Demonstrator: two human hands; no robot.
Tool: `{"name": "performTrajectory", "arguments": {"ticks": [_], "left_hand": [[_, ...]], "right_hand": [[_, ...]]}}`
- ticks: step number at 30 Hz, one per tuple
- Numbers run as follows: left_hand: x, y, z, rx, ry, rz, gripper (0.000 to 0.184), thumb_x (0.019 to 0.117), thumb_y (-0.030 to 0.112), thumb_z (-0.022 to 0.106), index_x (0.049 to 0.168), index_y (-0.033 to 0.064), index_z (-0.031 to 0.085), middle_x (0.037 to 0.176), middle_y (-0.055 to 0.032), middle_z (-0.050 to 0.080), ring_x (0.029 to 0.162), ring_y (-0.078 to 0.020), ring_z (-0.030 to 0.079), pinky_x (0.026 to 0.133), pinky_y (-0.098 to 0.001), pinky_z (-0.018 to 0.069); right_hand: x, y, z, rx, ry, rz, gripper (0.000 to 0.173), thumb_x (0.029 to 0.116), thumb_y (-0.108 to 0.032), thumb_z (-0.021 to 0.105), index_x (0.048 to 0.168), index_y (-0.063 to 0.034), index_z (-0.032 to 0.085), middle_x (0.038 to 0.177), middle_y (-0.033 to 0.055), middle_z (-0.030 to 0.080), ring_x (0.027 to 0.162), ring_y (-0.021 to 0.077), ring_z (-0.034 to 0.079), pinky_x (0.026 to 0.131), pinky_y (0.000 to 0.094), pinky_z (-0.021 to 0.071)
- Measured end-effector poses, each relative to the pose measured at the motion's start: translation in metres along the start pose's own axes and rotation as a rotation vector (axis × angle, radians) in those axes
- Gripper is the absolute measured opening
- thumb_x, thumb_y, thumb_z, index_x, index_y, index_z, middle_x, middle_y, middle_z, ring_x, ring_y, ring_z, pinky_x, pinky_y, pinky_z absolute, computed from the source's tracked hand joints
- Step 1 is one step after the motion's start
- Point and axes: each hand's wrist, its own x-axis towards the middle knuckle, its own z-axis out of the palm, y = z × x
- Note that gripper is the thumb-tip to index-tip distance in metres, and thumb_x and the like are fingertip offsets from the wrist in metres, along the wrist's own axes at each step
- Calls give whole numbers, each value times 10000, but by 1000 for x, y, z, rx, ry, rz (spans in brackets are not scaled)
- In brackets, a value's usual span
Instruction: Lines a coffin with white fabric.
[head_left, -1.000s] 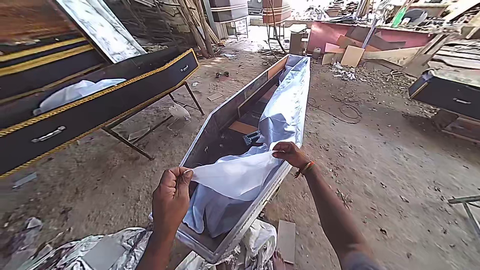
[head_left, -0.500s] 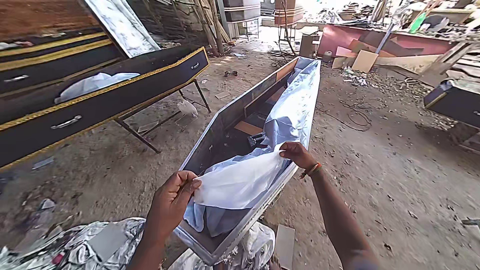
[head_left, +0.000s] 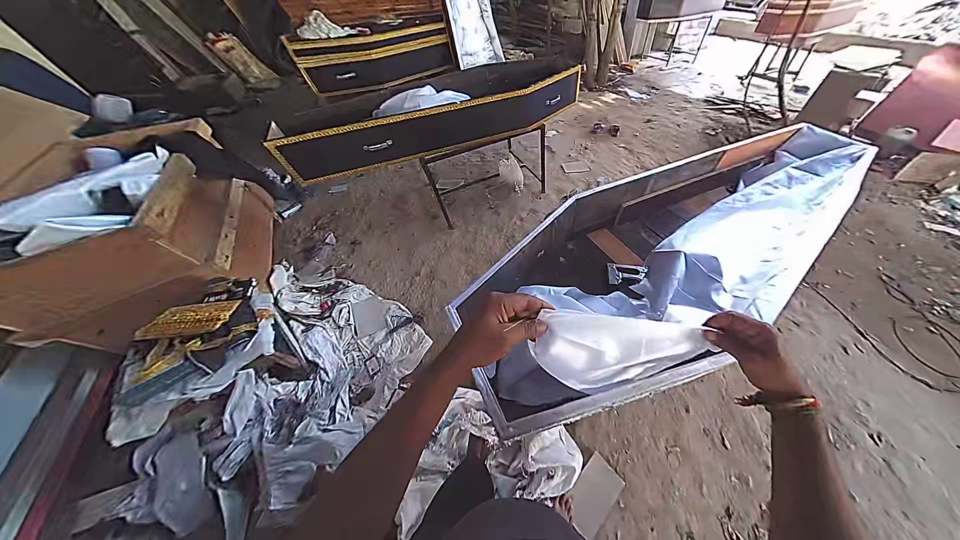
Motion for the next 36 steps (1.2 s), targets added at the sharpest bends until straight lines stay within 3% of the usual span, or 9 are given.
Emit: {"name": "performTrajectory", "arguments": {"ticks": [6, 13, 18, 22, 25, 36], "left_hand": [[-1, -9, 6, -96, 147, -24, 147, 928, 1, 675, 1056, -11, 746, 915, -56, 753, 773, -107, 701, 752, -273, 606], [1, -23, 14, -319, 315, 12, 157, 896, -71, 647, 972, 11, 758, 943, -54, 753, 781, -108, 697, 732, -279, 606], [0, -29, 15, -340, 324, 87, 199, 873, -65, 624, 929, 59, 769, 921, -30, 756, 770, -86, 698, 702, -261, 601], [-3, -31, 17, -207, 345, 87, 218, 840, -10, 605, 901, 130, 760, 930, 24, 751, 767, -63, 686, 653, -250, 586], [1, -37, 21, -272, 319, 109, 254, 848, 6, 624, 915, 187, 789, 919, 45, 768, 757, -39, 700, 663, -223, 597], [-4, -44, 22, -271, 291, 173, 205, 881, 27, 666, 972, 147, 805, 907, 12, 778, 764, -47, 716, 711, -216, 609]], "right_hand": [[-2, 0, 5, 0, 13, -1, 68, 885, -174, 742, 949, -153, 748, 886, -87, 736, 799, 15, 673, 748, 206, 573], [-10, -3, 28, -77, 165, -61, 135, 850, -48, 727, 979, -89, 738, 973, -59, 731, 901, 33, 685, 837, 245, 594], [-15, 3, 30, -68, 120, -113, 118, 884, -64, 698, 950, -111, 784, 978, -65, 767, 919, 23, 705, 865, 241, 593], [-23, -1, 29, -84, 88, -135, 108, 914, -47, 671, 937, -52, 776, 984, -23, 763, 942, 36, 700, 882, 270, 593], [-25, 0, 22, -23, 64, -171, 122, 920, 4, 657, 953, 10, 775, 997, 37, 772, 939, 75, 717, 882, 295, 603], [-33, 6, 13, 74, -28, -223, 160, 940, 28, 638, 988, -6, 787, 1045, 70, 771, 1012, 126, 719, 937, 331, 592]]}}
